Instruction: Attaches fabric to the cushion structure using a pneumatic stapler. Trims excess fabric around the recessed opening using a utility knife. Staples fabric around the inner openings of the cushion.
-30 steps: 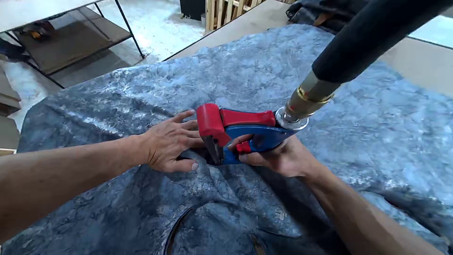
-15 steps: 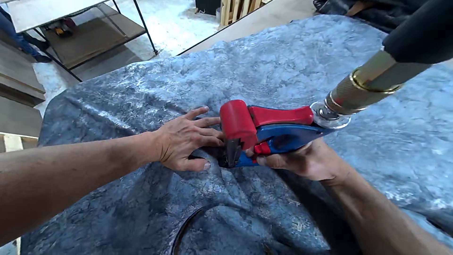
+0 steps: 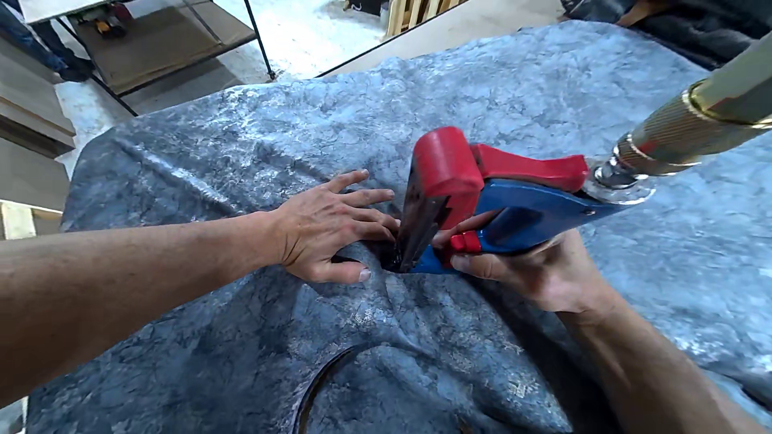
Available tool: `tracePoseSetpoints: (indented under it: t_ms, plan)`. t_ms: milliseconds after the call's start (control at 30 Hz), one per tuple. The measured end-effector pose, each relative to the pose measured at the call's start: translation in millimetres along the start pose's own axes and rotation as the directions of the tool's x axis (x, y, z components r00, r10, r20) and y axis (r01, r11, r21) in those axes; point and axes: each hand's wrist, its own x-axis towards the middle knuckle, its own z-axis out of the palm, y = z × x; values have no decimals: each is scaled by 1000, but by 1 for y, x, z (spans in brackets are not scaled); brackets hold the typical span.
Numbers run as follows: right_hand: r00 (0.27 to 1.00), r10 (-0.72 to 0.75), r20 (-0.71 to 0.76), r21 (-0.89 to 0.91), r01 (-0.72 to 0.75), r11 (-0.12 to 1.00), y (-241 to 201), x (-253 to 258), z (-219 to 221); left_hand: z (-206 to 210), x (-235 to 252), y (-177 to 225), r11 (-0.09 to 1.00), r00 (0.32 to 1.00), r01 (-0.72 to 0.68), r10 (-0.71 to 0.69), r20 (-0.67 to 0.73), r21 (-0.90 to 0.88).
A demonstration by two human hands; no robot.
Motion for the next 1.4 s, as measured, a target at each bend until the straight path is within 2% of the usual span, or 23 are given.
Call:
tracePoseSetpoints:
  t_ms: [300, 533, 567, 600, 633, 733, 1233, 1400]
  plan:
    - [999, -3, -37, -60, 1, 998, 1, -3, -1, 0, -1, 3, 996, 998, 49, -47, -31, 80]
    - [998, -30, -61, -83, 25, 996, 1, -2, 5, 3, -2, -1, 994, 998, 55, -56, 13, 91]
    - [996, -29, -81, -94, 21, 995, 1, -4, 7, 17, -5, -10, 996, 999, 26, -23, -38, 80]
    - [995, -32, -92, -82, 24, 996, 1, -7, 9, 43, -6, -23, 999, 984, -32, 35, -173, 19]
    - [995, -33, -96, -72, 26, 997, 1, -8, 10, 53, -6, -29, 998, 971, -59, 58, -231, 1]
    - [996, -25, -87, -97, 16, 995, -2, -7, 10, 3, -2, 1, 990, 996, 83, -86, 17, 114]
    - [984, -4, -180, -122, -18, 992, -5, -4, 18, 5, 0, 1, 988, 991, 126, -129, 28, 95]
    - [977, 10, -214, -130, -39, 991, -6, -6, 17, 6, -1, 1, 977, 981, 177, -185, 57, 120]
